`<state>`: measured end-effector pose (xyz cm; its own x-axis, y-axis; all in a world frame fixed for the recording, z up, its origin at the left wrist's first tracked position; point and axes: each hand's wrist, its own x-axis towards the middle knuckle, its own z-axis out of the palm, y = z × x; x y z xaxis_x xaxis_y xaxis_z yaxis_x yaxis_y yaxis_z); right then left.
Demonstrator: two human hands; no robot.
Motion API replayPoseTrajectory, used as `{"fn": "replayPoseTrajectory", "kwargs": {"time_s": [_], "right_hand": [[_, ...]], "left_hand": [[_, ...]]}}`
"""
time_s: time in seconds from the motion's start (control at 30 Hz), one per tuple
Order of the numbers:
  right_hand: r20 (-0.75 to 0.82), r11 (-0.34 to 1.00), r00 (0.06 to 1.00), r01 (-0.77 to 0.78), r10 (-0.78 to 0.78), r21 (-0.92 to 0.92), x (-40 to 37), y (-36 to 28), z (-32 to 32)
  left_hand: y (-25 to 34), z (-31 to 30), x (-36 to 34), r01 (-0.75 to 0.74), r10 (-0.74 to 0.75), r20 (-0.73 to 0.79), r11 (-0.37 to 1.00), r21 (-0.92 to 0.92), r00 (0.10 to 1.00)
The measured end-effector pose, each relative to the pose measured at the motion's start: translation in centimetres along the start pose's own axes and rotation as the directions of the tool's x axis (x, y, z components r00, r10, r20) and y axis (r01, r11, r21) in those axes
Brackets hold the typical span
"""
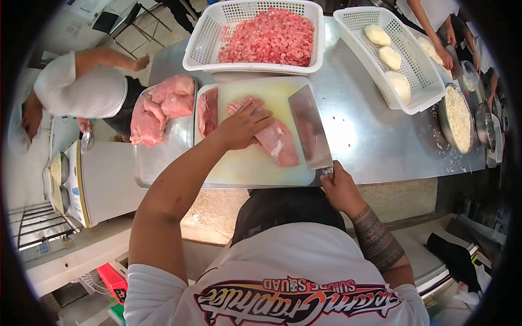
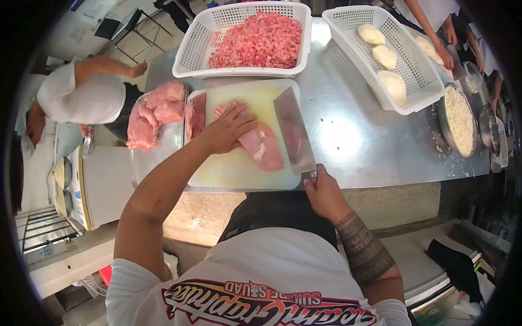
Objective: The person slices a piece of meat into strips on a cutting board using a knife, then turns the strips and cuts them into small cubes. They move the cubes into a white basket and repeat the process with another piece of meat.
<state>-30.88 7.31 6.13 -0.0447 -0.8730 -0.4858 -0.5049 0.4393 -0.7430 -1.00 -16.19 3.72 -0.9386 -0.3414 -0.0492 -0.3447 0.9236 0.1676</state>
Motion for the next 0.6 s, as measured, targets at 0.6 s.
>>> {"fn": "replayPoseTrajectory", "kwargs": {"time_s": [0.6], "right_hand": [[0.05,0.862,0.959,0.273,-0.278,-0.427,1.7,-2.9,-5.5]], "left_hand": [[8.7,4.1,-8.3,0.291,-0.327,-0.315,0.944,-0.156,0.891]]}}
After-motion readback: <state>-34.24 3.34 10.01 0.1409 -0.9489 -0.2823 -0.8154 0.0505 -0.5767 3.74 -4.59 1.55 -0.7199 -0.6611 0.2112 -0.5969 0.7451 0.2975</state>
